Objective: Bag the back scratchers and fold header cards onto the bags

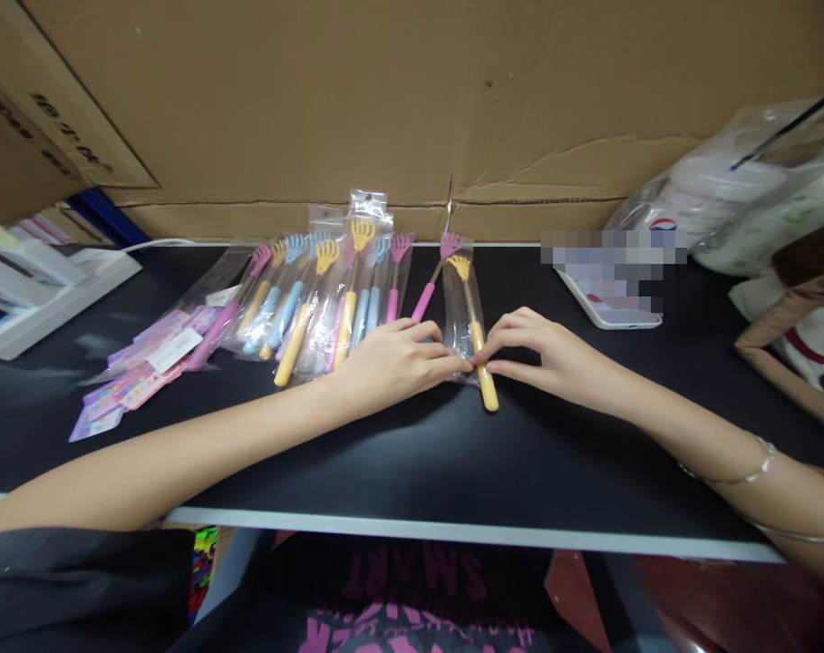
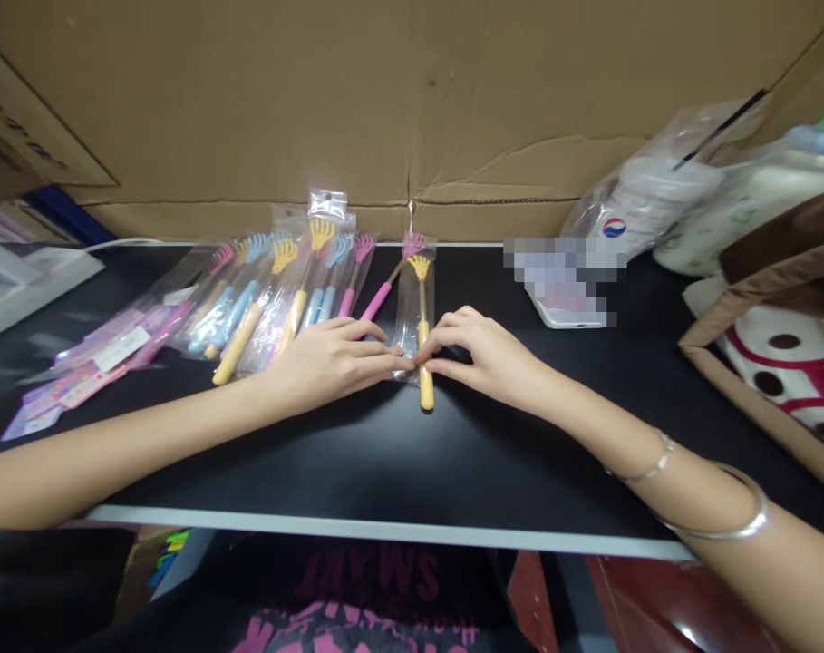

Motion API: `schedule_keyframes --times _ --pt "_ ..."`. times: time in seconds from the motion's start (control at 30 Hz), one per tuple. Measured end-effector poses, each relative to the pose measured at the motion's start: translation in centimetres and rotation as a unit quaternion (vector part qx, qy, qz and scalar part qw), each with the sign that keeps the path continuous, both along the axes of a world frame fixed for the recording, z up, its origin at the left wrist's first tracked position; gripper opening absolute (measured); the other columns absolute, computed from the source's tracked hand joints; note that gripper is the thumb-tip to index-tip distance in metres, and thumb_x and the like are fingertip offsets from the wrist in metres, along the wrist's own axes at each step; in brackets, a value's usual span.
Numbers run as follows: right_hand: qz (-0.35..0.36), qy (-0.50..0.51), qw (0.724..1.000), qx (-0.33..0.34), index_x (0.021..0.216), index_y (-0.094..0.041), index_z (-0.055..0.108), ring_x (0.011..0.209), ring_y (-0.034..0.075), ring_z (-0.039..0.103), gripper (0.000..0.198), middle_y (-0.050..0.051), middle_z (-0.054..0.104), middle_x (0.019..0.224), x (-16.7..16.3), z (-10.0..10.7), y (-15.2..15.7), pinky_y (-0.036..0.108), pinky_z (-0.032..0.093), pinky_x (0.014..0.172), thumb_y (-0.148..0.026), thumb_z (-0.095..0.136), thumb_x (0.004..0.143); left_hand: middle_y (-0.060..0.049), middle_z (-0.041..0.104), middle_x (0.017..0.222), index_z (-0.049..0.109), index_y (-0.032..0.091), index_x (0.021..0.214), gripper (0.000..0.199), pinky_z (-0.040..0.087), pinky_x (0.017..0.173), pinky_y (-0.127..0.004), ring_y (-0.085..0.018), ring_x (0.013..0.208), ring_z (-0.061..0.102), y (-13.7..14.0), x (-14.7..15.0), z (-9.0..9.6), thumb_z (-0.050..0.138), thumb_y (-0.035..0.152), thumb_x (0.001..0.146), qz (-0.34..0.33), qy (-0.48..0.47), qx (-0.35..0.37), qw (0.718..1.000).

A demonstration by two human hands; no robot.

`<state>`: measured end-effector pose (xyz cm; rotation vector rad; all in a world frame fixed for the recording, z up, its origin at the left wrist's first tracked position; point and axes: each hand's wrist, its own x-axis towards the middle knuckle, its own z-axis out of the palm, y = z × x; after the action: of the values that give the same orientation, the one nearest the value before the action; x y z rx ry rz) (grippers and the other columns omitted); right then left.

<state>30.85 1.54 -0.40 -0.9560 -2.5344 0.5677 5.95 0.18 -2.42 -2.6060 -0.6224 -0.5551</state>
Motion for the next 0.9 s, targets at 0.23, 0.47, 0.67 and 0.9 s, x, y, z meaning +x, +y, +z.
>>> schedule_keyframes --times 0.23,0.47,0.67,0.9 --pt "0.005 -0.007 1.0 -0.017 0.093 -0.027 0.076 0.091 0.024 0.058 0.021 0.007 0.069 0.092 0.03 0.28 0.26 0.039 0.047 0.083 -0.04 0.06 0.09 0.001 0.074 0.094 0.069 0.024 0.109 0.019 0.045 0.074 -0.027 -0.015 0.092 0.062 0.01 -0.08 -0.03 0.054 0.025 0.099 -0.017 0.012 -0.019 1.0" --pt "0.0 0.0 1.0 -0.021 0.094 -0.026 0.076 0.093 0.024 0.058 0.02 0.007 0.068 0.092 0.1 0.09 0.3 0.038 0.048 0.084 -0.038 0.061 0.09 -0.001 0.071 0.103 0.069 0.024 0.107 0.018 0.045 0.079 -0.029 -0.018 0.102 0.061 -0.12 0.05 0.14 0.054 0.028 0.098 -0.02 0.018 -0.01 1.0" --pt "-0.006 -0.001 1.0 -0.004 0.096 -0.027 0.076 0.093 0.025 0.059 0.022 0.008 0.067 0.092 0.0 0.01 0.15 0.039 0.048 0.083 -0.039 0.058 0.091 -0.002 0.068 0.109 0.071 0.023 0.103 0.015 0.043 0.091 -0.03 -0.017 0.108 0.059 -0.42 0.24 0.47 0.059 0.028 0.096 -0.021 0.021 0.008 1.0" --pt "0.002 -0.004 1.0 0.026 0.096 -0.026 0.076 0.097 0.025 0.057 0.022 0.009 0.064 0.097 0.1 -0.2 0.21 0.041 0.047 0.087 -0.039 0.059 0.091 0.0 0.072 0.094 0.069 0.02 0.104 0.02 0.044 0.081 -0.03 -0.017 0.096 0.062 -0.22 0.28 0.19 0.051 0.027 0.1 -0.024 0.031 0.01 0.999"
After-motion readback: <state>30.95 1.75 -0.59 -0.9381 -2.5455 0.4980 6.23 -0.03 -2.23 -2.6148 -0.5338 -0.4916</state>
